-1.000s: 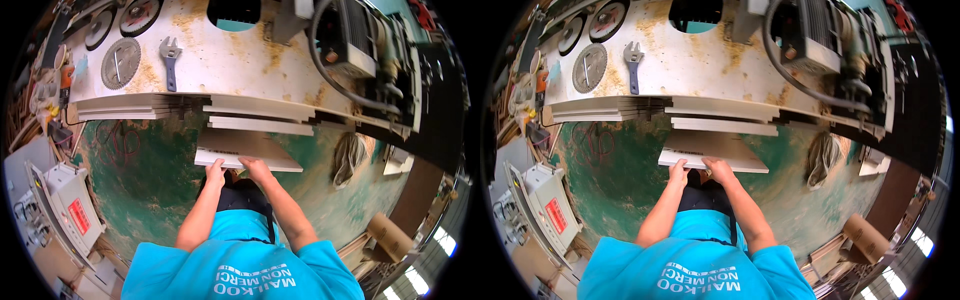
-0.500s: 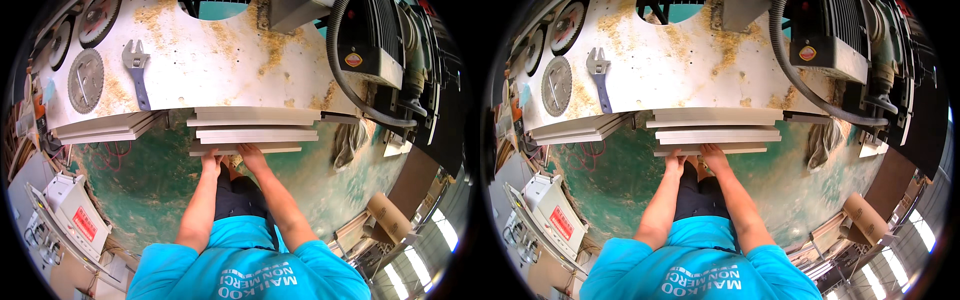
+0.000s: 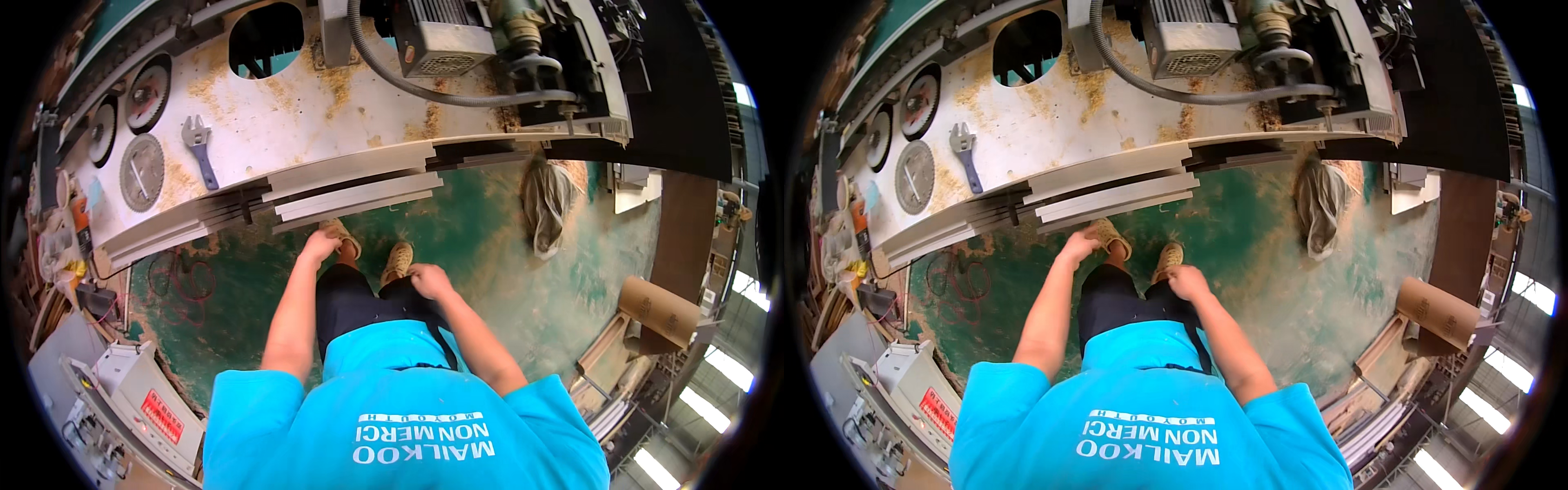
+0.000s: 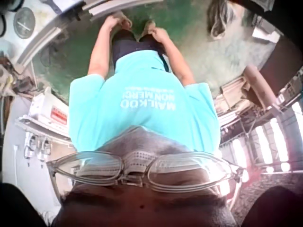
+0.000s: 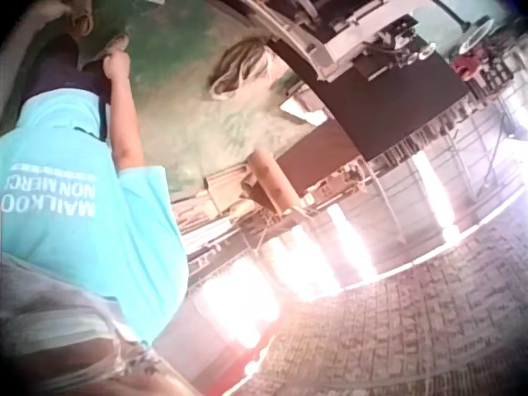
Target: The person picks up several white wood panels from a stack, places them one at a time on a drilling machine, and uses the machine to drill holes into the panels while using a measuring tool to check positioning.
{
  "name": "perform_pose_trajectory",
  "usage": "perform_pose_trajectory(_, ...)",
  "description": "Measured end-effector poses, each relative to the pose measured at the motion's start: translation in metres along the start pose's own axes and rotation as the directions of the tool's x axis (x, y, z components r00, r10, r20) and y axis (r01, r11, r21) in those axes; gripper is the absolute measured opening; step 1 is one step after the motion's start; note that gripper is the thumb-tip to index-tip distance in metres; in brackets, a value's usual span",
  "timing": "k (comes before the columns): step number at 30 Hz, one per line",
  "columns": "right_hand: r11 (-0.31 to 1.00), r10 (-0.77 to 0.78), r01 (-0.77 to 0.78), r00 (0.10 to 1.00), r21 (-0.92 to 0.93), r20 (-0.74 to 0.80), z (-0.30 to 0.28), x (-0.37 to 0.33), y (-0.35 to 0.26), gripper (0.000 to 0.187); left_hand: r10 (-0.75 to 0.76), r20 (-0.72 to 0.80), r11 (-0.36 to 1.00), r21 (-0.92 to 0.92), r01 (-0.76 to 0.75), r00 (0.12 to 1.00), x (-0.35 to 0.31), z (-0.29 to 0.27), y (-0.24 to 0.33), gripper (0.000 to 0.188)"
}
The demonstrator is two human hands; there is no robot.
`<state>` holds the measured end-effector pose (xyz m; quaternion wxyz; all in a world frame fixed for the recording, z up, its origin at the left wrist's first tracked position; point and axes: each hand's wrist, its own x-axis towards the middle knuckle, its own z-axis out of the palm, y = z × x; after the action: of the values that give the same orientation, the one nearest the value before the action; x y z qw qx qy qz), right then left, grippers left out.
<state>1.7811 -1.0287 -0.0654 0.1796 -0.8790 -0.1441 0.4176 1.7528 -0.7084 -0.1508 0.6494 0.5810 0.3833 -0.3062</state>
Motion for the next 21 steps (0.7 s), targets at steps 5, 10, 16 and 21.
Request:
perform_pose_trajectory(5,0.997,0.03,-0.033,0.999,-0.073,-0.034,0.001,-0.024,0.109,0.033,0.419,0.058,0.824,0.396,-0.406,0.906,-0.087,-0.028,0.049,0.029)
perform_pose_trajectory(10,1.0,-0.003,0.001,0.999,-0.024,-0.053,-0.008,-0.031,0.159,0.033,0.639,-0.504,0.74,0.195,-0.644,0.581,-0.231,-0.027,0.068,0.014)
perform_pose_trajectory(16,0.988,-0.043,0.053,0.997,-0.144,0.068,0.011,-0.061,0.219,0.032,0.772,-0.581,0.184,0.593,-0.784,-0.258,-0.454,0.011,0.057,0.017)
perform_pose_trajectory(21,0.945,-0.119,0.149,0.986,-0.292,0.118,0.023,-0.075,0.22,0.028,0.727,-0.203,-0.364,0.696,-0.619,-0.656,-0.579,0.034,0.024,0.018)
